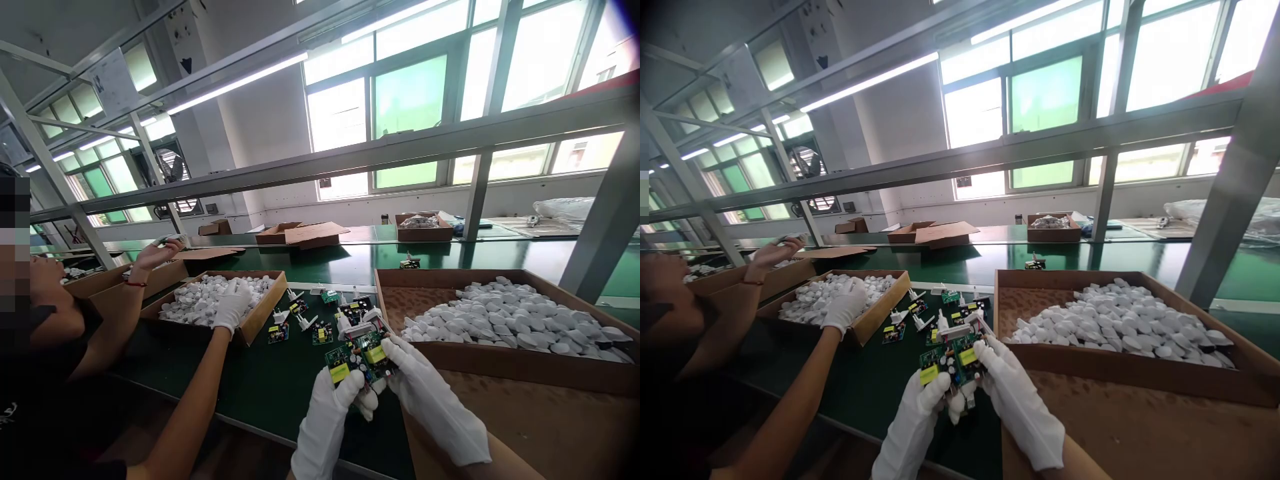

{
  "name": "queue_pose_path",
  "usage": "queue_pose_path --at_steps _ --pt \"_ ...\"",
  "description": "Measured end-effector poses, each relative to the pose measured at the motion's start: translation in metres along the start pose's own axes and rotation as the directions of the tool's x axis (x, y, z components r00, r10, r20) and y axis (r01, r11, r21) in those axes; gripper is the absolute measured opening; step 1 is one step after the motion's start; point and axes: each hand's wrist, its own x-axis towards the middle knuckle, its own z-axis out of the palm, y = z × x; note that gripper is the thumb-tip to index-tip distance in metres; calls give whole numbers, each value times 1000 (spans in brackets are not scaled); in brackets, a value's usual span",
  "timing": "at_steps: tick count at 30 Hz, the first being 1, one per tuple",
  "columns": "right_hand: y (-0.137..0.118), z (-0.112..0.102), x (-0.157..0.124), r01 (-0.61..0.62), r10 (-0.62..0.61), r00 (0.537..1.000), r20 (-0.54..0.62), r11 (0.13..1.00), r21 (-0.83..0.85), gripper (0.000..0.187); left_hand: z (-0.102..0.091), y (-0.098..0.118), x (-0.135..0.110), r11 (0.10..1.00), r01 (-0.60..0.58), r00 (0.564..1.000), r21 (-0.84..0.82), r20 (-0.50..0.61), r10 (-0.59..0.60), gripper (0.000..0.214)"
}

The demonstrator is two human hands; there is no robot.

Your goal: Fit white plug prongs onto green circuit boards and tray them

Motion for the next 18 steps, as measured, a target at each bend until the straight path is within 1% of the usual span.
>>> queue_pose_path --at_steps 2,3,5,6,7,8,9,10,11,12,13,14,15,17,18 --pt "5 5 -4 -64 59 997 49 994 92 24 0 -3 -6 994 29 999 -101 17 -27 38" --pt "7 7 -5 -105 98 994 54 985 136 22 0 -5 -8 983 55 998 -177 25 -52 39" --pt "9 12 -5 -179 177 984 27 963 202 25 -4 -9 -12 936 99 994 -337 -3 -106 38" --pt "9 13 -5 -187 192 981 -1 958 215 25 -8 -10 -12 916 105 991 -387 -40 -130 38" --pt "8 14 -4 -174 186 982 -38 961 215 24 -14 -10 -12 912 112 984 -394 -84 -157 37" --pt "6 14 -3 -151 170 982 -82 968 199 23 -22 -9 -12 929 124 977 -348 -123 -177 37" --pt "5 12 -1 -129 152 980 -126 976 176 25 -33 -8 -11 955 149 969 -256 -154 -192 37" --pt "3 9 1 -118 144 976 -166 981 155 29 -45 -6 -10 973 195 961 -121 -175 -215 37" --pt "1 6 2 -125 151 969 -197 983 138 32 -57 -3 -8 971 235 955 34 -197 -223 36" --pt "0 3 4 -149 173 961 -217 981 121 33 -70 0 -5 933 303 938 196 -235 -255 36" --pt "0 0 5 -177 196 954 -227 979 102 32 -81 4 -2 861 367 920 353 -278 -277 36" --pt "1 -2 5 -194 207 950 -232 978 81 30 -92 7 3 762 421 902 491 -317 -294 38" --pt "3 -2 6 -200 209 949 -235 978 59 29 -100 11 9 635 470 882 613 -354 -310 40" --pt "7 -2 5 -204 202 951 -235 979 16 27 -112 18 22 462 516 857 722 -423 -296 47" --pt "10 -1 4 -200 193 954 -231 980 -6 27 -115 21 28 392 531 847 751 -460 -266 50"
